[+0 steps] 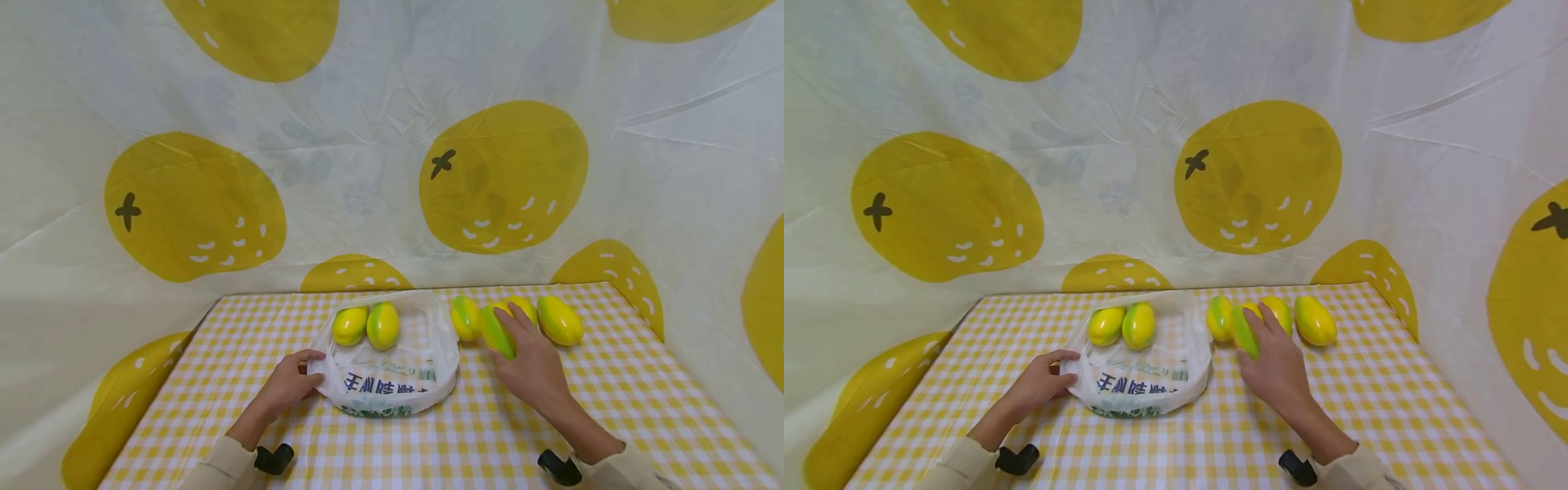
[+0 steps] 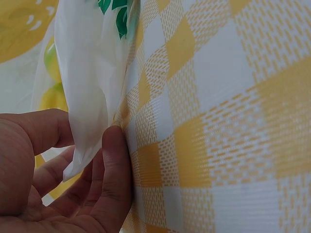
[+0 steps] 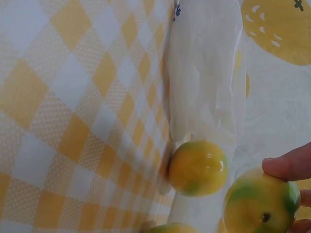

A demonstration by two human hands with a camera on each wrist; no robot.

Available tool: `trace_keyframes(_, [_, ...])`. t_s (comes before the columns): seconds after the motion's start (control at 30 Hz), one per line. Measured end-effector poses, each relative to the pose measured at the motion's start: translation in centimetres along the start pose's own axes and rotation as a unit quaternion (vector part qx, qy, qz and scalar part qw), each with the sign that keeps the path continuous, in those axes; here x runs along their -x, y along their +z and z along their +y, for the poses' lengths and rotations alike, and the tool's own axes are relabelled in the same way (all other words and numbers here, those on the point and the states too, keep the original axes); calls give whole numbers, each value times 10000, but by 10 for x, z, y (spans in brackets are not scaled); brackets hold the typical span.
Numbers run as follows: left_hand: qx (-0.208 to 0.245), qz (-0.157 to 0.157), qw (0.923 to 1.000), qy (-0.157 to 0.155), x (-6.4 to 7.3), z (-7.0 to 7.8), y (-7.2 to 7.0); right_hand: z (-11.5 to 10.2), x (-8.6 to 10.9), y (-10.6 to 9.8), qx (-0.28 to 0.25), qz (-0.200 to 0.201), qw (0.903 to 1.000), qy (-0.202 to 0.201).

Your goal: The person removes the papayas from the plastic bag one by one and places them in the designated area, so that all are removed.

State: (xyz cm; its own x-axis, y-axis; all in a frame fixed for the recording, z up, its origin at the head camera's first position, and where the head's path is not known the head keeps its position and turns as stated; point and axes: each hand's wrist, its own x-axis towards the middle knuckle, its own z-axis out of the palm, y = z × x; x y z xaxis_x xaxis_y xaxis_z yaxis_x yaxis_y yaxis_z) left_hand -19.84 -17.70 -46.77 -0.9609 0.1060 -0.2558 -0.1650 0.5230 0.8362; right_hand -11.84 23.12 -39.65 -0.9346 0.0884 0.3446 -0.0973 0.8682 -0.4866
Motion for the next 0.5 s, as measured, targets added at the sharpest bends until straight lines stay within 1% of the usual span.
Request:
trace_keyframes(0.27, [14,37,10000,43,2,0,-2,7,6,-3,49,134,9999,6])
trace_keyframes(0.5, [105,49,9998,151,2,-3,0,19,12,-3,24,497,9986,-171])
